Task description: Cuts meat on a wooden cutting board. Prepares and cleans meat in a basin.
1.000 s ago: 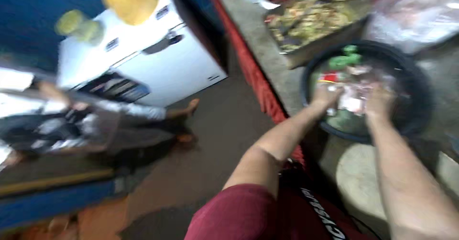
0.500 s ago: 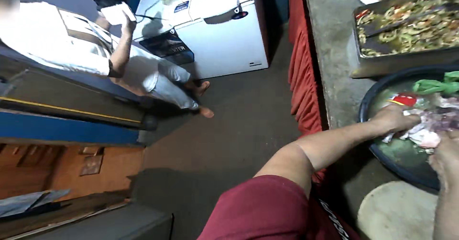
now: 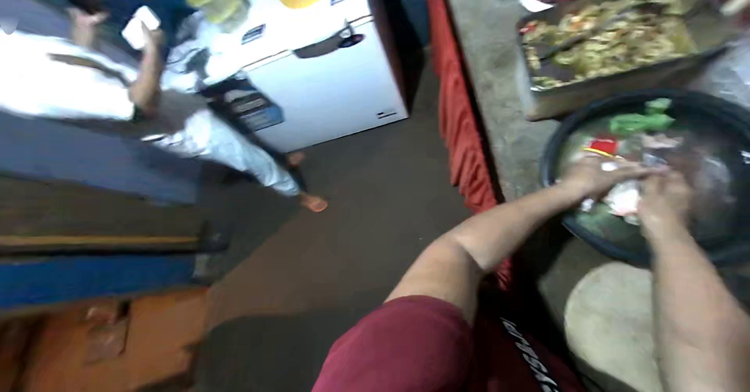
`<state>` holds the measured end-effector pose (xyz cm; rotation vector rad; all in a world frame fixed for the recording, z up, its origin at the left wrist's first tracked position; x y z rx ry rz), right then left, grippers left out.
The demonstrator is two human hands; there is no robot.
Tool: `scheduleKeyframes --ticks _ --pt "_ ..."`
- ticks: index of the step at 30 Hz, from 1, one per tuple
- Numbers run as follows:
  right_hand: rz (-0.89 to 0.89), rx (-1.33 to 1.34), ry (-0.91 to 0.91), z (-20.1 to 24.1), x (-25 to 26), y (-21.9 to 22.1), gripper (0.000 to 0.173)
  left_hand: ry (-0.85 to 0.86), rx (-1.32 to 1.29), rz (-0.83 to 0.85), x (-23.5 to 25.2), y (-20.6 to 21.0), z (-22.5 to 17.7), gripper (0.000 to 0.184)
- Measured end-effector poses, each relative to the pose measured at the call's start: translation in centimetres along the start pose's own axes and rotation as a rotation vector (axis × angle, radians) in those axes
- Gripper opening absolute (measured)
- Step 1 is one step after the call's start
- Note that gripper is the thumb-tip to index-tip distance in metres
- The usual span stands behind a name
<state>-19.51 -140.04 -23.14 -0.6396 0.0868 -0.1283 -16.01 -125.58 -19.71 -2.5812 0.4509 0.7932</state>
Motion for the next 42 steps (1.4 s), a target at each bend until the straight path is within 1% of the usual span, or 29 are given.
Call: scheduleKeyframes --ticks 3,4,5,6,7,8,9,10,11,12,13,14,17,18,19,21,22,23,25,27,29,30,32,35,38,40,42 --pt "0.045 -0.276 0.075 2.5 -0.9 -1.1 0.044 0.0 -0.006 -0.031 0.9 0.6 0.4 0.043" --pt "0.058 -0.356 0.086 2.4 -0.7 -1.5 0.043 0.01 -0.035 -0.048 1.2 0.7 0.6 0.041" --pt "0.047 -0.373 0.105 2.0 -0.6 -1.9 0.04 0.022 -0.077 -0.06 1.5 0.8 0.9 0.04" --pt "0.012 -0.314 0.136 1.3 -0.4 -2.5 0.039 0.029 -0.122 -0.064 1.8 1.0 1.2 0.038" --pt "-0.074 -0.173 0.183 0.2 -0.1 -2.8 0.041 0.037 -0.165 -0.069 2.1 1.1 1.3 0.036" --pt "-0.173 0.027 0.232 -0.9 0.1 -3.0 0.043 0.038 -0.21 -0.073 2.3 1.2 1.4 0.035" --pt "-0.233 0.26 0.246 -1.8 -0.1 -2.7 0.043 0.041 -0.251 -0.079 2.4 1.3 1.5 0.034" --pt "-0.227 0.496 0.229 -2.1 -0.6 -2.5 0.042 0.047 -0.28 -0.075 2.5 1.3 1.5 0.034" --pt "-0.174 0.656 0.202 -2.2 -0.9 -2.2 0.042 0.052 -0.301 -0.066 2.5 1.4 1.6 0.035" --pt "-0.111 0.716 0.158 -2.4 -0.8 -1.7 0.04 0.059 -0.305 -0.056 2.5 1.4 1.6 0.035" --pt "-0.068 0.69 0.118 -2.5 -0.7 -1.3 0.039 0.062 -0.294 -0.041 2.5 1.4 1.5 0.036" --pt "-0.055 0.6 0.084 -2.6 -0.5 -0.8 0.037 0.068 -0.269 -0.02 2.3 1.4 1.5 0.036" --pt "-0.069 0.273 0.071 -2.6 0.2 -0.8 0.035 0.082 -0.207 0.031 2.1 1.3 1.4 0.035" --pt "-0.114 0.262 0.077 -2.5 0.1 -1.0 0.035 0.077 -0.225 0.029 2.1 1.4 1.5 0.034" --pt "-0.205 0.334 0.098 -2.6 -0.1 -1.0 0.037 0.063 -0.257 0.023 2.2 1.5 1.5 0.036" --pt "-0.398 0.607 0.186 -1.8 -0.5 -0.7 0.049 0.046 -0.318 -0.008 2.3 1.5 1.5 0.04" --pt "-0.426 0.701 0.225 -1.1 -0.7 -0.4 0.056 0.052 -0.334 -0.021 2.5 1.5 1.6 0.042" --pt "-0.406 0.729 0.244 -0.4 -1.0 0.0 0.062 0.065 -0.336 -0.029 2.7 1.5 1.8 0.043" --pt "-0.312 0.626 0.212 0.2 -1.0 0.9 0.061 0.114 -0.318 -0.036 2.7 1.5 2.0 0.044" --pt "-0.214 0.526 0.147 -0.2 -0.5 0.9 0.059 0.146 -0.302 -0.034 2.5 1.5 2.0 0.041" --pt "-0.139 0.528 0.068 -1.3 -0.1 0.2 0.057 0.124 -0.299 -0.011 2.6 1.4 1.9 0.038" --pt "-0.122 0.549 0.039 -1.7 -0.2 -0.3 0.059 0.099 -0.299 0.011 2.5 1.4 1.9 0.038" --pt "-0.102 0.569 0.046 -2.3 -0.4 -1.5 0.064 0.06 -0.31 0.037 2.5 1.5 1.6 0.037" --pt "-0.087 0.538 0.03 -2.9 -0.5 -2.4 0.061 0.046 -0.342 0.038 2.4 1.5 1.7 0.031" --pt "-0.071 0.331 0.009 -2.5 -0.2 -2.6 0.047 0.049 -0.354 0.025 2.5 1.3 1.7 0.027" --pt "-0.042 0.141 0.015 -1.7 -0.2 -3.1 0.034 0.05 -0.346 0.011 2.6 1.4 1.8 0.028" --pt "-0.038 0.032 0.03 -1.7 0.1 -3.8 0.023 0.042 -0.364 -0.018 2.7 1.4 1.8 0.028"
Point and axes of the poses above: each hand's wrist, its own x-axis towards the middle knuckle, its own y-axis out of the palm, z = x × y, the point moved 1 cm from there along x, towards the middle knuckle, and after that the axes turned 13 degrees about -y, right-handed, at the moved point
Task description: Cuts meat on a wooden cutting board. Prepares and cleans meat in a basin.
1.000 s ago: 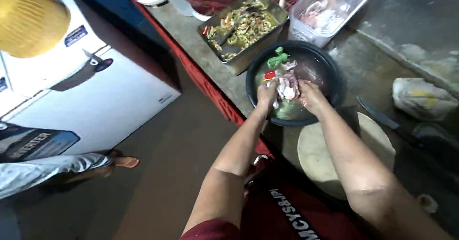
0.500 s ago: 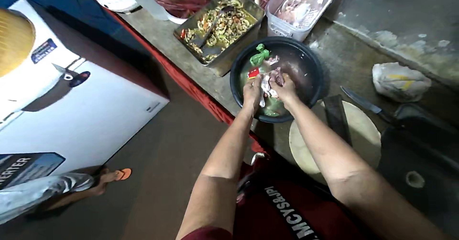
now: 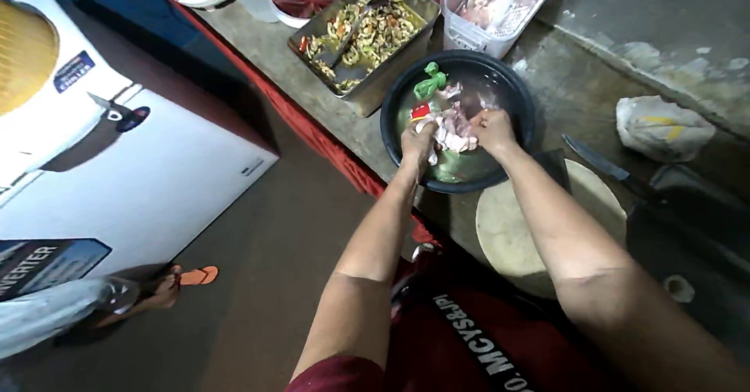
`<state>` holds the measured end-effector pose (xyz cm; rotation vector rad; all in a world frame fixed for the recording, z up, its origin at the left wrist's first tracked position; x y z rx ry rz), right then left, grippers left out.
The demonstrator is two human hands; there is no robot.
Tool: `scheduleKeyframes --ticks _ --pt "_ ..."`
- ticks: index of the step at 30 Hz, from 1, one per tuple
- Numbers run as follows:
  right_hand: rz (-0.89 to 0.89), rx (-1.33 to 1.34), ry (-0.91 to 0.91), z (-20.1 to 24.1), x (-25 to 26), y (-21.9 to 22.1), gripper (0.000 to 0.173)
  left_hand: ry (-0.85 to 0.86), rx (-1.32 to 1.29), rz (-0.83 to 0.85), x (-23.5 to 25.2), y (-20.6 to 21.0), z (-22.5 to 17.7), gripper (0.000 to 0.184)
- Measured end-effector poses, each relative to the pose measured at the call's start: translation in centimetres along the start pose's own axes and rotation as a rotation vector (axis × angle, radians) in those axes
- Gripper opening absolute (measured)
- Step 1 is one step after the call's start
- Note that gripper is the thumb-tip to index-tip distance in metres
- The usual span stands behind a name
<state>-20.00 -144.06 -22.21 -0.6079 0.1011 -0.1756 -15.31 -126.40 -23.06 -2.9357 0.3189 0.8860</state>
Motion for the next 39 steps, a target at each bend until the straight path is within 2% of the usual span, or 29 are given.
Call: scheduleKeyframes --ticks 2,5,8,12,14,17,19,20,22,23,24,26,28,29,31,33,34,37,39 --pt "-0.046 0.002 0.055 -0.8 0.3 -0.8 0.021 -0.001 -0.052 -0.038 -0.1 -0.1 -0.2 0.024" --pt "-0.12 0.29 0.107 -1.8 0.2 -0.9 0.028 -0.014 -0.087 -0.047 -0.1 -0.1 -0.2 0.021" --pt "-0.038 0.543 0.046 -1.7 0.2 1.2 0.042 -0.007 -0.092 -0.007 0.2 0.0 0.0 0.021" --pt "-0.097 0.469 0.01 -2.4 1.3 3.8 0.032 -0.015 0.004 0.151 -0.2 -0.1 -0.2 0.023" --pt "-0.119 0.381 0.03 -2.7 1.7 3.9 0.031 -0.048 0.033 0.161 -0.6 -0.1 -0.6 0.022" --pt "-0.139 0.384 0.11 -2.0 1.5 3.3 0.048 -0.059 0.015 0.149 -0.4 0.1 -0.5 0.024" --pt "-0.136 0.436 0.178 -0.7 0.8 3.0 0.065 -0.059 0.003 0.13 -0.2 0.1 -0.3 0.034" --pt "-0.133 0.417 0.179 -0.1 0.7 3.1 0.068 -0.073 -0.002 0.116 -0.1 0.2 -0.4 0.045" --pt "-0.124 0.318 0.121 0.6 0.6 3.8 0.063 -0.119 0.002 0.078 -0.3 0.5 -0.5 0.062" --pt "-0.115 0.269 0.089 0.6 0.9 4.0 0.059 -0.13 0.015 0.07 -0.4 0.5 -0.6 0.065" --pt "-0.092 0.222 0.056 0.5 1.1 4.1 0.056 -0.112 0.031 0.066 -0.5 0.4 -0.6 0.061" --pt "-0.045 0.168 -0.009 0.0 1.7 3.6 0.049 -0.044 0.011 0.076 -0.1 0.1 -0.3 0.038" --pt "-0.169 0.25 -0.011 -0.8 1.7 2.7 0.032 -0.039 -0.056 0.068 0.1 0.1 -0.2 0.026" --pt "-0.264 0.35 0.046 -1.2 1.5 2.3 0.028 -0.048 -0.098 0.05 0.1 0.1 -0.2 0.025" --pt "-0.341 0.531 0.2 -0.8 0.8 2.0 0.038 -0.072 -0.178 0.023 0.2 0.0 -0.3 0.024" --pt "-0.238 0.611 0.285 0.1 0.1 2.5 0.057 -0.079 -0.211 0.048 0.1 -0.1 -0.4 0.022" --pt "-0.193 0.605 0.283 0.4 0.0 3.0 0.059 -0.084 -0.212 0.077 0.0 -0.1 -0.4 0.021" --pt "-0.163 0.523 0.076 0.2 0.7 4.1 0.04 -0.063 -0.128 0.134 -0.1 0.0 -0.3 0.02" --pt "-0.08 0.458 -0.026 -0.1 0.7 3.8 0.033 -0.047 -0.076 0.119 -0.1 0.0 -0.3 0.026"
Point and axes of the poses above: each hand's wrist, its own x-axis towards the middle knuckle, its own y-axis out of the palm, z = x × y, the point moved 1 cm from there along x, towards the middle knuckle, and after that the axes turned 13 degrees about -y, right-handed, at the moved point
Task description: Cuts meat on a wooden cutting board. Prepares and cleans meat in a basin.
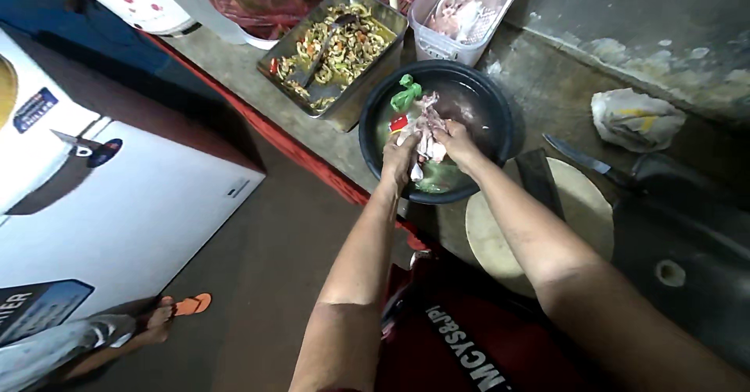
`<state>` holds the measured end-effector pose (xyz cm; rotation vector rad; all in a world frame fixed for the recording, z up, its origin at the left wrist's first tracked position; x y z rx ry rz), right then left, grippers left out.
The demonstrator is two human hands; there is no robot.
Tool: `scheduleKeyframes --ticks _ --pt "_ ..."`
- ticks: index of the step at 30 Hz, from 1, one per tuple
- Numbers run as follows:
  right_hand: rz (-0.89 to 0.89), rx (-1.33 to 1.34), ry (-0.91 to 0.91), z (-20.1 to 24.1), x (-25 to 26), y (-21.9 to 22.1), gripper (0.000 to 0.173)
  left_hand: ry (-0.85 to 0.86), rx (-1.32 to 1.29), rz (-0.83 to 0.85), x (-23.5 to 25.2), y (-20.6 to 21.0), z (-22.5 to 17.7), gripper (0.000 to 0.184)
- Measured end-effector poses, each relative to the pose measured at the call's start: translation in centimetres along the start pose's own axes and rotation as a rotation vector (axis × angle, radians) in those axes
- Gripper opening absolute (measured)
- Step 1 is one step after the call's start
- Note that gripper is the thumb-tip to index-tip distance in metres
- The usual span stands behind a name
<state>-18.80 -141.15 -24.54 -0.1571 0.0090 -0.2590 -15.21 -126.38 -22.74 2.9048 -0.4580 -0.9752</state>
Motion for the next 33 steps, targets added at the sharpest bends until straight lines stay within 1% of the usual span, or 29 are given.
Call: scheduleKeyframes --ticks 2,3,5,7,11,14,15,16,17,19,21,24,26,28,29,30,31,32,33 --pt "0.08 -0.045 -0.001 0.5 -0.2 -0.7 0.037 0.005 0.02 -0.018 -0.1 0.1 -0.1 0.026" --pt "0.08 -0.087 -0.004 0.6 -0.3 -0.8 0.038 0.012 0.034 -0.021 -0.2 0.2 -0.2 0.025" --pt "0.03 -0.185 -0.04 0.4 -0.3 -0.7 0.034 0.025 0.093 -0.018 -0.6 0.3 -0.2 0.023" --pt "0.003 -0.229 -0.057 0.1 0.0 -0.6 0.034 0.037 0.143 -0.014 -0.7 0.2 -0.3 0.024" --pt "-0.015 -0.23 -0.055 -1.0 0.2 -1.0 0.033 0.043 0.212 -0.009 -0.7 0.3 -0.3 0.026" --pt "0.053 -0.186 0.032 -0.6 0.2 -1.1 0.039 0.049 0.22 0.004 -0.5 0.3 0.0 0.028" --pt "0.103 -0.137 0.022 -0.5 0.2 -1.1 0.043 0.048 0.226 0.001 -0.5 0.2 0.0 0.028" --pt "0.149 -0.086 -0.015 -0.5 0.3 -1.2 0.049 0.041 0.232 -0.004 -0.5 0.2 -0.1 0.028" --pt "0.175 -0.053 -0.07 -0.4 0.5 -1.3 0.051 0.033 0.237 -0.009 -0.6 0.2 -0.2 0.027" --pt "0.19 -0.063 -0.174 -0.1 0.6 -1.2 0.046 0.014 0.243 -0.014 -0.8 0.3 -0.3 0.027" --pt "0.188 -0.177 -0.214 -0.1 0.9 -1.3 0.038 0.004 0.246 -0.01 -0.8 0.3 -0.3 0.028" --pt "0.181 -0.371 -0.198 0.2 1.4 -1.0 0.029 -0.011 0.235 -0.02 -0.9 0.4 -0.3 0.031" --pt "0.173 -0.457 -0.172 1.2 1.5 -0.8 0.033 -0.018 0.221 -0.037 -1.0 0.5 -0.3 0.03" --pt "0.077 -0.412 -0.114 1.4 1.6 -0.6 0.04 -0.002 0.197 -0.06 -1.0 0.6 -0.2 0.025" --pt "-0.026 -0.323 -0.061 1.1 1.6 -0.5 0.042 0.01 0.183 -0.072 -0.9 0.6 -0.2 0.023" --pt "-0.161 -0.181 0.029 1.0 1.4 -0.3 0.043 0.021 0.17 -0.086 -0.9 0.6 -0.2 0.022" --pt "-0.314 0.021 0.141 1.0 1.0 -0.1 0.043 0.026 0.153 -0.105 -0.8 0.6 -0.1 0.021" --pt "-0.455 0.228 0.255 0.9 0.6 0.1 0.039 0.03 0.134 -0.127 -0.7 0.6 0.0 0.02" --pt "-0.536 0.376 0.346 0.8 0.2 0.2 0.033 0.031 0.122 -0.144 -0.6 0.5 0.0 0.021"
Point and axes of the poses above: each hand's wrist, its own x-axis towards the middle knuckle, its own y-axis out of the palm, z = x × y, the point moved 1 cm from there along x, towards the middle knuckle, and after that the axes turned 13 degrees about -y, right-handed, at the moved point
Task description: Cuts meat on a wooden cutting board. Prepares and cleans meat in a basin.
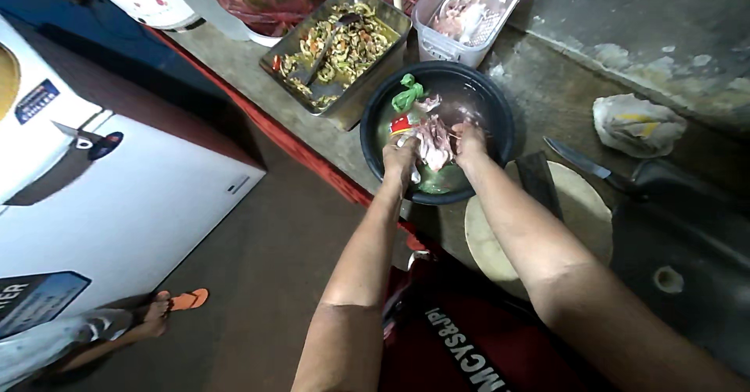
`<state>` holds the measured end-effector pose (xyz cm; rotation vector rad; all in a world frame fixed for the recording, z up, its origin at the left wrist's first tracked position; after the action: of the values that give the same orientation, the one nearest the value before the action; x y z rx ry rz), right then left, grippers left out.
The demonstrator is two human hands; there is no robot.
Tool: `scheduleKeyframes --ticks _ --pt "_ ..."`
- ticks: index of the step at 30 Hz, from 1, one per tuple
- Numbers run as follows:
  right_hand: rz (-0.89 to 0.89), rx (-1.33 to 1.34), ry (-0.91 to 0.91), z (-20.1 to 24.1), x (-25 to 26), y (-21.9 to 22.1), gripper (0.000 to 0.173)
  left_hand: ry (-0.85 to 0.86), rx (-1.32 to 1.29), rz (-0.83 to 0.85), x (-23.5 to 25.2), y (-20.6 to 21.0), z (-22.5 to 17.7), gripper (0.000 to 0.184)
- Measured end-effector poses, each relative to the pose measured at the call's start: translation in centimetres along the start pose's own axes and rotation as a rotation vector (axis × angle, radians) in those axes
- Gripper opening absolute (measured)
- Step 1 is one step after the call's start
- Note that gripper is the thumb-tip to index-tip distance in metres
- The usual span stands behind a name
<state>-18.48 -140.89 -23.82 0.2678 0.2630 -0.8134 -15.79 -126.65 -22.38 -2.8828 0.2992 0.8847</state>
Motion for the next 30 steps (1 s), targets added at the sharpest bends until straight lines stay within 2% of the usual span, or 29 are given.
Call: scheduleKeyframes --ticks 1,3,5,7,12,17,21,24,27,30 --pt "-0.009 0.097 0.068 -0.4 -0.2 -0.3 0.03 0.002 -0.008 -0.016 0.2 -0.1 0.1 0.022" --pt "0.149 0.108 0.05 -0.9 -0.4 -1.0 0.031 0.002 -0.014 -0.037 0.5 -0.1 0.2 0.023" --pt "0.387 -0.107 -0.121 -0.8 -0.3 -1.1 0.035 -0.011 -0.006 -0.024 0.4 0.0 0.0 0.025" --pt "0.493 -0.323 -0.268 -0.9 0.0 -1.0 0.033 -0.025 0.033 0.003 0.3 -0.1 0.0 0.027" --pt "0.473 -0.568 -0.379 -1.5 0.9 -0.9 0.026 0.001 0.077 0.043 0.2 -0.1 0.0 0.027" --pt "0.472 -0.558 -0.418 -1.5 1.3 -0.9 0.029 0.0 0.076 0.046 0.2 -0.2 0.0 0.024" --pt "0.487 -0.467 -0.345 -1.5 1.4 -1.0 0.029 -0.024 0.064 0.074 0.1 -0.2 -0.1 0.024" --pt "0.664 -0.359 -0.295 -1.2 1.5 -1.1 0.053 -0.053 0.085 0.08 -0.1 -0.2 -0.4 0.025" --pt "0.735 -0.391 -0.36 -1.1 1.5 -1.1 0.04 -0.045 0.112 0.081 -0.1 -0.2 -0.3 0.024" --pt "0.737 -0.552 -0.434 -0.5 1.4 -0.9 0.032 -0.053 0.113 0.089 -0.3 -0.2 -0.4 0.023"
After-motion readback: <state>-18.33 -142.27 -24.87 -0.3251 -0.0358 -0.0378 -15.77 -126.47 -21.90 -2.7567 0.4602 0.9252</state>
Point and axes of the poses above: each hand's wrist, its own x-axis towards the middle knuckle, its own y-axis out of the palm, z = x × y, the point moved 1 cm from there along x, towards the middle knuckle, and after that the axes turned 13 degrees about -y, right-handed, at the moved point
